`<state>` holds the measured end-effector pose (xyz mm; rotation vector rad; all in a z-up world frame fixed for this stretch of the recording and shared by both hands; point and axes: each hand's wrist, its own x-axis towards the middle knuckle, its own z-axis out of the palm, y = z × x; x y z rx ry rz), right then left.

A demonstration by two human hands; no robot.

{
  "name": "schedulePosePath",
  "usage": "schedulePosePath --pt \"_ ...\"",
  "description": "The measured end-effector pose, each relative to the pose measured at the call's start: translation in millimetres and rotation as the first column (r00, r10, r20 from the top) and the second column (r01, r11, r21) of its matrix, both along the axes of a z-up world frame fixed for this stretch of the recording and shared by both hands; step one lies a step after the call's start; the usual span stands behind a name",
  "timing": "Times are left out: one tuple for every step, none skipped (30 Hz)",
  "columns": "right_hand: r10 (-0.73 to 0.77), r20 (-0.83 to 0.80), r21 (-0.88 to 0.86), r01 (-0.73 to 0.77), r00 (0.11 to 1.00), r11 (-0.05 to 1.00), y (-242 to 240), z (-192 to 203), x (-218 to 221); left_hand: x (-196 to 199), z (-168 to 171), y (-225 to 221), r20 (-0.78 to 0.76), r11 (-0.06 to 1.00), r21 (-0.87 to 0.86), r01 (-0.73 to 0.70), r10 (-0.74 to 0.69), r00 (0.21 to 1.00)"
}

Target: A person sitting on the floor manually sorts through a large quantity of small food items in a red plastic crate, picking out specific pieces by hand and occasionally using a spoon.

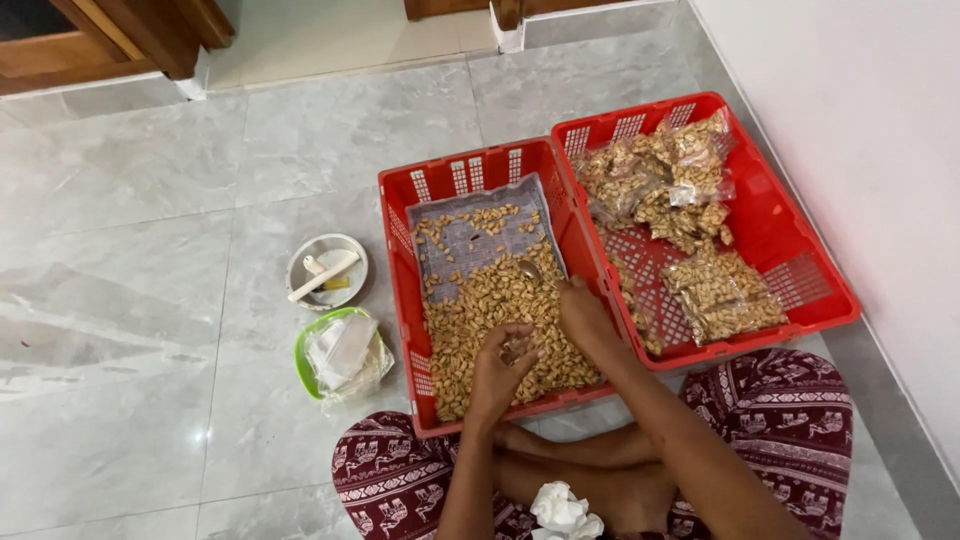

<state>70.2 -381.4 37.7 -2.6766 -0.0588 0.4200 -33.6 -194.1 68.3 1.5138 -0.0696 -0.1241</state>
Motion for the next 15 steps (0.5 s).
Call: schedulePosePath --pt "-0.016 0.022 -0.003 0.016 1.0 1.0 1.2 -12.4 5.6 -0.5 -0.3 -0.1 -0.004 1.0 0.001 -0.009 0.009 1.0" --pt "-0.032 0.046 -0.006 0.033 0.998 0.999 2.3 -24.4 11.9 -0.3 -0.5 -0.4 -0.007 1.0 0.002 -0.017 0.017 1.0" --pt "-0.033 0.045 -0.003 0.033 0.998 0.999 -0.5 -49.6 19.0 0.6 -1.6 -0.1 -0.007 1.0 0.005 -0.016 0.016 1.0" --pt "0.039 0.036 -0.022 -0.038 0.999 0.999 -3.5 -75.1 26.0 1.6 -3.1 0.0 -0.012 1.0 0.007 -0.019 0.019 1.0" --pt "0.111 0.026 -0.04 -0.109 0.994 0.993 -6.4 -100.7 33.0 2.8 -4.6 0.2 -0.017 1.0 0.009 -0.021 0.021 1.0" --pt "0.108 0.025 -0.039 -0.107 0.994 0.993 -3.2 -83.7 22.4 2.1 -2.0 0.7 -0.019 1.0 0.01 -0.019 0.019 1.0" --pt "0.108 -0.013 -0.023 -0.108 0.994 0.994 0.1 -66.8 11.9 1.4 0.4 1.2 -0.019 1.0 0.005 -0.018 0.018 1.0" --pt "0.108 -0.053 -0.008 -0.109 0.993 0.994 2.3 -50.2 0.4 -0.1 2.4 0.7 -0.022 1.0 -0.001 -0.017 0.017 1.0" --pt "0.106 -0.057 -0.009 -0.107 0.993 0.994 5.6 -34.9 -8.9 -0.1 4.3 0.9 -0.025 1.0 -0.002 -0.014 0.014 1.0" --pt "-0.098 -0.227 0.208 0.147 0.969 0.967 8.2 -19.2 -18.2 0.3 6.5 0.5 -0.011 1.0 0.008 -0.011 0.011 1.0" --pt "-0.248 -0.424 0.362 0.414 0.871 0.836 10.7 -3.4 -27.4 0.5 8.7 -0.2 0.003 1.0 0.018 -0.007 0.007 1.0" --pt "-0.255 -0.425 0.36 0.42 0.869 0.833 5.9 -3.4 -32.2 1.0 7.5 -1.0 0.001 1.0 0.016 0.0 0.0 1.0" --pt "-0.133 -0.354 0.267 0.236 0.926 0.934 1.0 -3.3 -37.2 1.3 6.3 -2.0 -0.015 1.0 0.009 -0.016 0.016 1.0" --pt "0.009 -0.297 0.156 0.04 0.955 0.987 -2.8 -3.3 -42.0 1.4 5.3 -2.1 -0.031 0.999 0.004 -0.034 0.034 0.999" --pt "0.004 -0.299 0.156 0.044 0.954 0.987 -2.7 12.6 -48.1 1.7 3.3 -3.1 -0.033 1.0 0.004 -0.029 0.029 0.999"
